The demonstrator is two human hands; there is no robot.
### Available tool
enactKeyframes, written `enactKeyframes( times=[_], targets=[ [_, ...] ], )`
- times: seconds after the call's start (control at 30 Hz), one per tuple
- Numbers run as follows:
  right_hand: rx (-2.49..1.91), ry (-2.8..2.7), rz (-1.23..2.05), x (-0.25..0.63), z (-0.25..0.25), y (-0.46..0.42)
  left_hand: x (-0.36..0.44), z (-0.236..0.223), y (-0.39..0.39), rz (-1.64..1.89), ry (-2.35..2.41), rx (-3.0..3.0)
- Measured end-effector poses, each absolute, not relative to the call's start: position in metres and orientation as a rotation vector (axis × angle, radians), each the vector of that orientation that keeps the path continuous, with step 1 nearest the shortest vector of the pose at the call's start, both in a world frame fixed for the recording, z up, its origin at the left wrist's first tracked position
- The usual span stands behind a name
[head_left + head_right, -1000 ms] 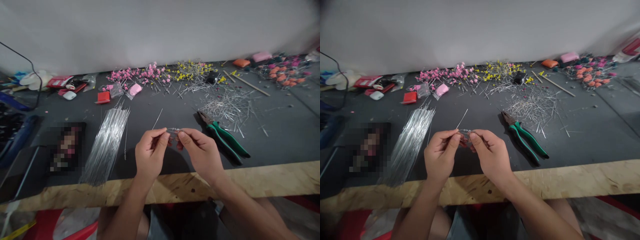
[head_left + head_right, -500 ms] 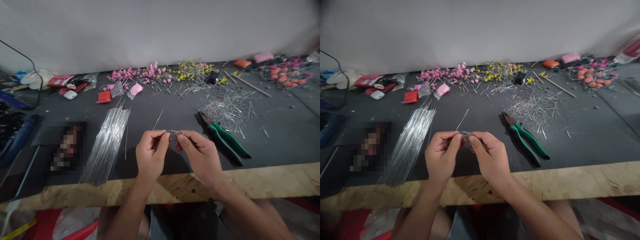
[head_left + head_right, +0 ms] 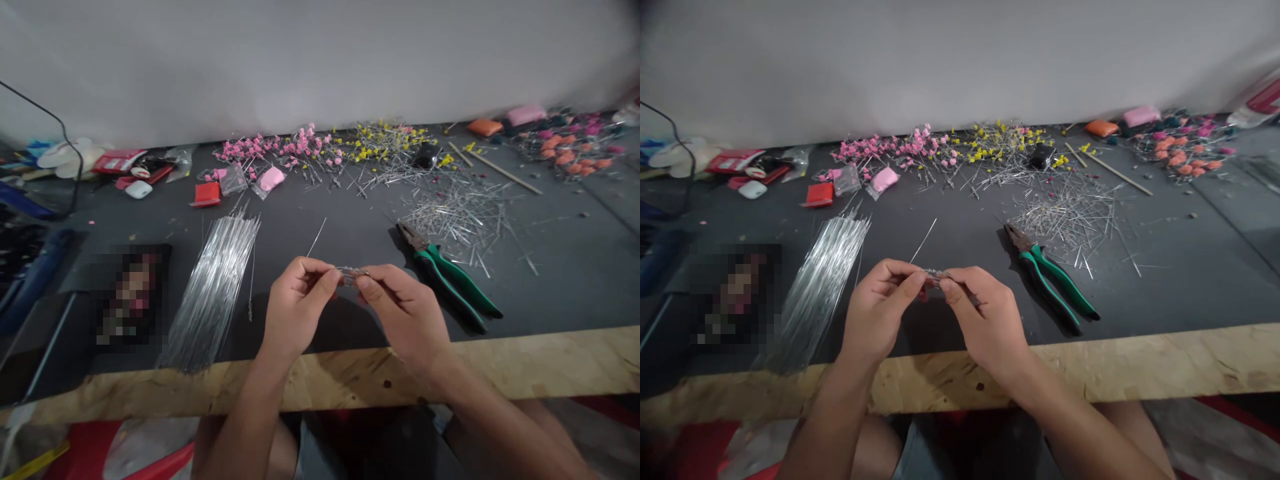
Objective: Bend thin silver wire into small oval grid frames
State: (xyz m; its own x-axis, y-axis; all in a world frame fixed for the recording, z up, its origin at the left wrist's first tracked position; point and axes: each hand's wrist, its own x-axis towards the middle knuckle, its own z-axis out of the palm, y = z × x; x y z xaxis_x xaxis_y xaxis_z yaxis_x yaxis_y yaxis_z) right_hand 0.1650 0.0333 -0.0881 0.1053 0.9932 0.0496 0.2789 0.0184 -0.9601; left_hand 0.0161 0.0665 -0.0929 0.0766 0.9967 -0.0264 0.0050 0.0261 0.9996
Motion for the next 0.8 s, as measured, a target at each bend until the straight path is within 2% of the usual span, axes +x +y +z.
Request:
enactKeyframes(
  times=[0.37, 0.5, 0.7, 0.8],
  targets=[
    [-1.039, -0.867, 1.653, 0.181, -0.088, 0.039, 0.016, -0.101, 0.064, 1.385, 1.07, 2.216],
    [-1.061, -0.826, 1.596, 0.181, -0.087, 0.042, 0.019, -0.104, 0.063, 1.371, 1.152, 2.23],
    [-1.125, -0.881, 1.449, 0.176, -0.09, 0.044, 0.029, -0.106, 0.06, 1.264, 1.228, 1.679],
    [-1.166, -0.905, 1.415, 0.172, -0.09, 0.044, 0.031, -0.106, 0.059, 1.204, 1.229, 1.601]
  ],
)
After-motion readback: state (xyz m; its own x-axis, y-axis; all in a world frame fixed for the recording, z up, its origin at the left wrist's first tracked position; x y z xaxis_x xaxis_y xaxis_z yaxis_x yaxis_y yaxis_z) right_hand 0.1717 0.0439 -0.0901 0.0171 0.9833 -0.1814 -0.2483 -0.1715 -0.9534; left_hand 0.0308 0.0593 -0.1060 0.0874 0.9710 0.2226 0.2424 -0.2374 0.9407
